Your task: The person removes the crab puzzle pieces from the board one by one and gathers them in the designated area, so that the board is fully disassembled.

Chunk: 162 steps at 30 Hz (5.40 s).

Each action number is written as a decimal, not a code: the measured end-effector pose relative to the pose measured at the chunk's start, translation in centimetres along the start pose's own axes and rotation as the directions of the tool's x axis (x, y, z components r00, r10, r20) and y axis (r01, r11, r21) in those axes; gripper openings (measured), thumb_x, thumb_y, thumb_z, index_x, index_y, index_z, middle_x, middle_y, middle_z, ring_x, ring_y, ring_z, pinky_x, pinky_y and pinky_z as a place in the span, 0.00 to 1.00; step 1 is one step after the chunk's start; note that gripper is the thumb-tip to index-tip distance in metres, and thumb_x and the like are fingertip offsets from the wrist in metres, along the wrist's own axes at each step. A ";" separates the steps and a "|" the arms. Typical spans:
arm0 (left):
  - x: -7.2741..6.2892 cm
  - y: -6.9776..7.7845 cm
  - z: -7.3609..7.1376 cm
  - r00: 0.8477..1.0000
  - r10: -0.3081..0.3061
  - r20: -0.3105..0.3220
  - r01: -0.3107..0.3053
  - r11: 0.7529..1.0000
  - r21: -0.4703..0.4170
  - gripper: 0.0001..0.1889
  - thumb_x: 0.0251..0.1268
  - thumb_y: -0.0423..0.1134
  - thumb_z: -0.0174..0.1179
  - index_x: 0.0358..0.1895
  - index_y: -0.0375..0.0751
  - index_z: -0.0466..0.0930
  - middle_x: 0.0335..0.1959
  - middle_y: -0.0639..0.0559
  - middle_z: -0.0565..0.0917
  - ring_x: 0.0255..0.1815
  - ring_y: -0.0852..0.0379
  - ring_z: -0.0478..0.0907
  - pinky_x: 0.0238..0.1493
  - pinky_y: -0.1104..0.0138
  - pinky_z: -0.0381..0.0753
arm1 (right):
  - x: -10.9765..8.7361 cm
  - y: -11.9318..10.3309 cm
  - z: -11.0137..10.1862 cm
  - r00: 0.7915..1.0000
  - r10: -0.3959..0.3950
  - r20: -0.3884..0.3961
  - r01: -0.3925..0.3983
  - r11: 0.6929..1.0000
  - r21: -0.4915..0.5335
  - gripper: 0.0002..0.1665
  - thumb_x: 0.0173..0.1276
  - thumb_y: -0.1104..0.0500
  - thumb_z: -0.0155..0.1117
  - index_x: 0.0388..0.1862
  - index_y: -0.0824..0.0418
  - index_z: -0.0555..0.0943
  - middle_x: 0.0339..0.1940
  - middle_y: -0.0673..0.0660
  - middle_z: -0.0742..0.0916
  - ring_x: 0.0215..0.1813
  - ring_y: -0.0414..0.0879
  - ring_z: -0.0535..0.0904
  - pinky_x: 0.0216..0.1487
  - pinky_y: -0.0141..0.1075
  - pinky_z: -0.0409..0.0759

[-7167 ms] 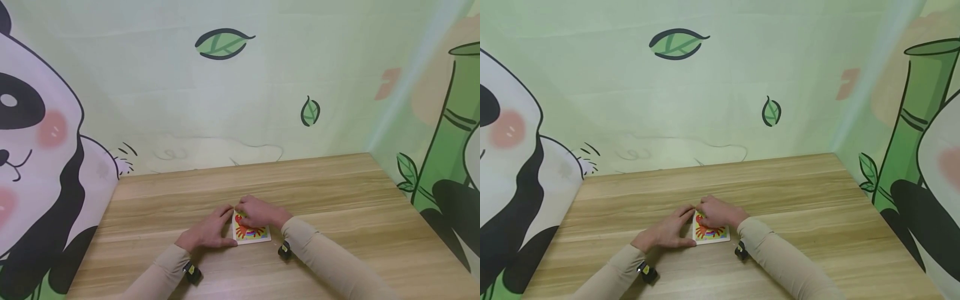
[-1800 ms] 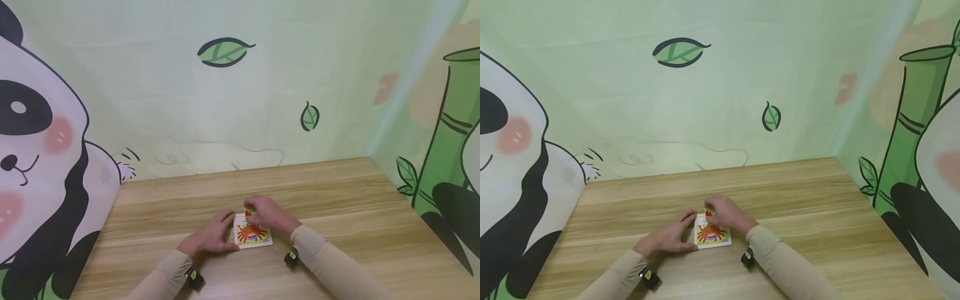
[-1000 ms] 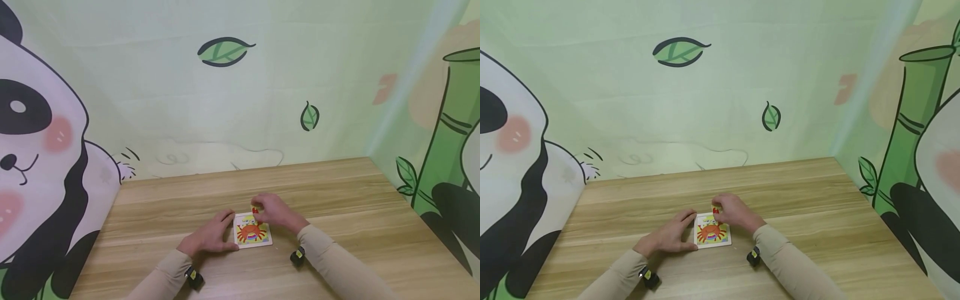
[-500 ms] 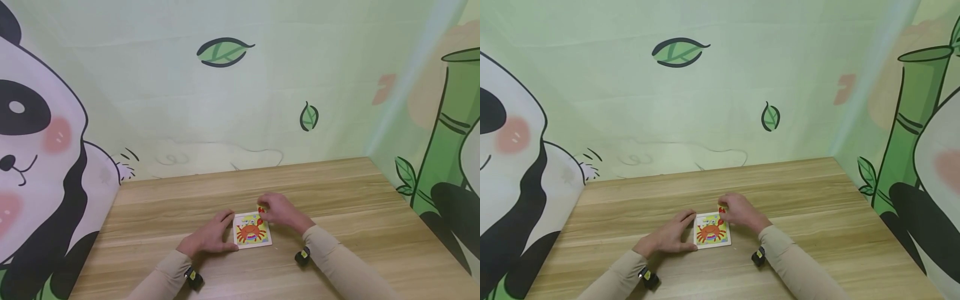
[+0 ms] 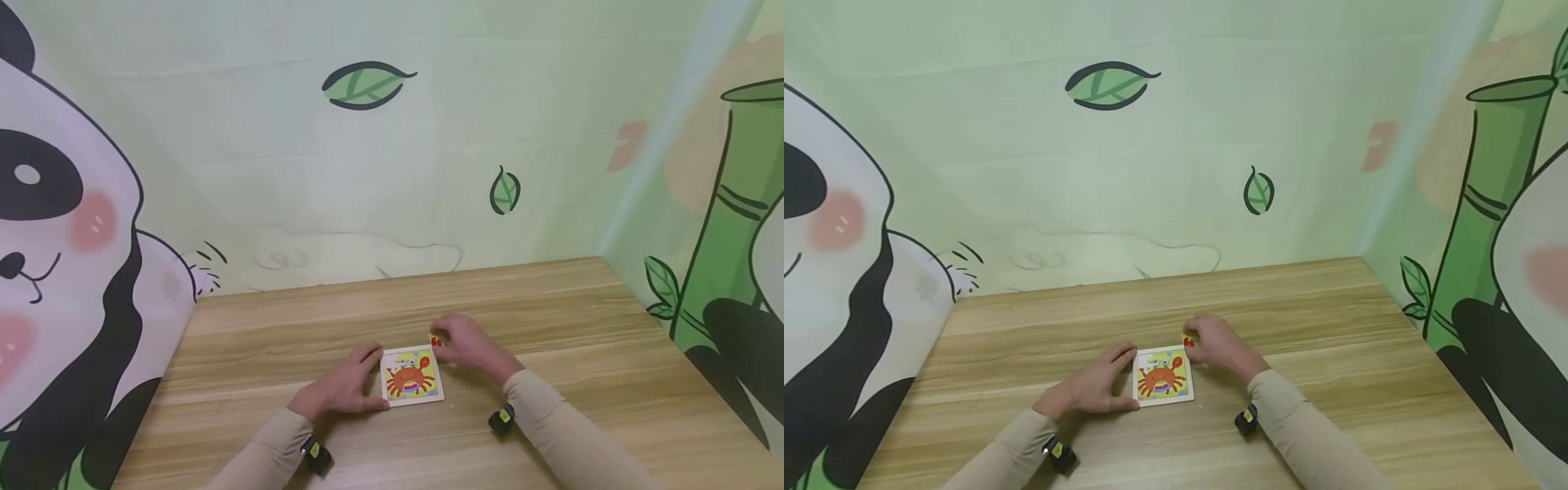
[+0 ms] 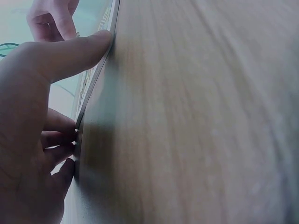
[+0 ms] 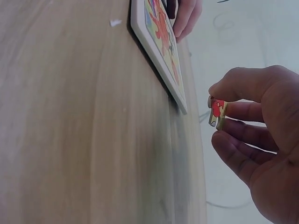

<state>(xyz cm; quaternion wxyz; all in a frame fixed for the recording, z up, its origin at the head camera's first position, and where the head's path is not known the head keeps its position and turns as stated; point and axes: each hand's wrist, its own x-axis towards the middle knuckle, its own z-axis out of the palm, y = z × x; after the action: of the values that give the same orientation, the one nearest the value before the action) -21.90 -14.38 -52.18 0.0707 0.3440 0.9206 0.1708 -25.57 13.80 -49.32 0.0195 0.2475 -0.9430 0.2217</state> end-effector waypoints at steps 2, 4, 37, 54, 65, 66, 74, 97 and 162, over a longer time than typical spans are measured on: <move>0.0 0.0 0.0 1.000 -0.002 0.002 0.002 1.000 0.000 0.52 0.53 0.66 0.65 0.73 0.33 0.58 0.73 0.41 0.59 0.73 0.44 0.59 0.71 0.53 0.67 | -0.2 0.2 -0.1 1.000 0.017 0.006 -0.017 1.000 0.012 0.18 0.55 0.56 0.74 0.45 0.59 0.84 0.35 0.49 0.83 0.36 0.40 0.74 0.41 0.34 0.78; 0.0 0.1 0.0 1.000 -0.004 0.003 0.004 1.000 -0.003 0.53 0.53 0.65 0.65 0.73 0.32 0.57 0.73 0.41 0.59 0.73 0.44 0.59 0.71 0.53 0.67 | -0.3 0.4 -0.2 1.000 0.029 0.008 -0.029 0.999 0.018 0.19 0.55 0.55 0.74 0.46 0.59 0.84 0.36 0.49 0.83 0.37 0.40 0.75 0.41 0.35 0.78; 0.0 0.0 0.1 1.000 -0.005 0.015 0.005 1.000 -0.012 0.53 0.53 0.65 0.65 0.74 0.33 0.56 0.73 0.41 0.58 0.73 0.44 0.59 0.71 0.53 0.67 | -2.2 3.2 -0.4 0.996 0.093 0.000 -0.093 0.996 0.001 0.18 0.53 0.60 0.73 0.43 0.62 0.85 0.35 0.52 0.84 0.38 0.42 0.77 0.41 0.38 0.80; -0.1 0.1 0.0 1.000 -0.009 0.019 0.009 1.000 -0.010 0.53 0.54 0.66 0.64 0.74 0.32 0.56 0.74 0.41 0.58 0.73 0.44 0.59 0.71 0.53 0.67 | -2.1 3.9 -0.2 0.993 0.118 0.026 -0.118 0.993 0.008 0.16 0.53 0.60 0.72 0.42 0.61 0.85 0.31 0.49 0.82 0.34 0.41 0.75 0.38 0.36 0.78; -0.1 -0.1 0.1 1.000 -0.015 0.008 0.016 1.000 -0.027 0.53 0.53 0.64 0.66 0.74 0.31 0.56 0.73 0.41 0.59 0.73 0.45 0.59 0.71 0.54 0.66 | -1.7 4.2 -0.3 0.993 0.115 0.023 -0.115 0.993 0.022 0.13 0.54 0.60 0.71 0.40 0.61 0.85 0.30 0.50 0.83 0.33 0.41 0.75 0.36 0.35 0.78; 0.0 -0.1 0.1 1.000 -0.017 0.010 0.017 0.999 -0.028 0.53 0.53 0.64 0.66 0.74 0.32 0.56 0.73 0.41 0.59 0.73 0.45 0.59 0.71 0.54 0.66 | -1.7 4.2 -0.3 0.993 0.113 0.026 -0.113 0.993 0.022 0.13 0.54 0.60 0.71 0.40 0.61 0.85 0.30 0.50 0.83 0.33 0.41 0.75 0.36 0.35 0.78; 0.0 0.1 -0.1 1.000 -0.016 0.011 0.016 0.999 -0.028 0.53 0.53 0.64 0.66 0.74 0.32 0.56 0.73 0.41 0.59 0.73 0.45 0.60 0.71 0.53 0.67 | -1.5 3.8 -0.8 0.995 0.093 0.044 -0.091 0.995 -0.036 0.13 0.54 0.60 0.71 0.39 0.62 0.86 0.32 0.52 0.86 0.34 0.41 0.76 0.40 0.38 0.80; 0.0 0.1 -0.1 1.000 -0.025 0.017 0.025 0.999 -0.034 0.53 0.53 0.64 0.66 0.74 0.32 0.56 0.74 0.41 0.58 0.74 0.45 0.57 0.72 0.53 0.65 | -1.3 3.7 -0.9 0.997 0.063 0.055 -0.058 0.995 -0.082 0.06 0.56 0.67 0.65 0.27 0.59 0.87 0.27 0.51 0.86 0.32 0.42 0.77 0.37 0.39 0.81; 0.0 0.0 0.1 0.998 -0.047 0.030 0.047 0.999 -0.011 0.54 0.53 0.66 0.65 0.75 0.34 0.55 0.74 0.42 0.57 0.74 0.46 0.58 0.72 0.54 0.64 | -0.9 3.4 -1.0 0.971 0.222 0.086 -0.215 0.973 -0.088 0.04 0.61 0.65 0.64 0.29 0.57 0.84 0.25 0.49 0.82 0.29 0.43 0.75 0.30 0.33 0.76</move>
<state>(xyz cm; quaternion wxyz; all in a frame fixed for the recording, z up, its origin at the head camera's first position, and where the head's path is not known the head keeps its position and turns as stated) -21.88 -14.35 -52.28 0.0907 0.3243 0.9263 0.1693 -26.47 17.27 -49.89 -0.0402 0.1515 -0.9723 0.1735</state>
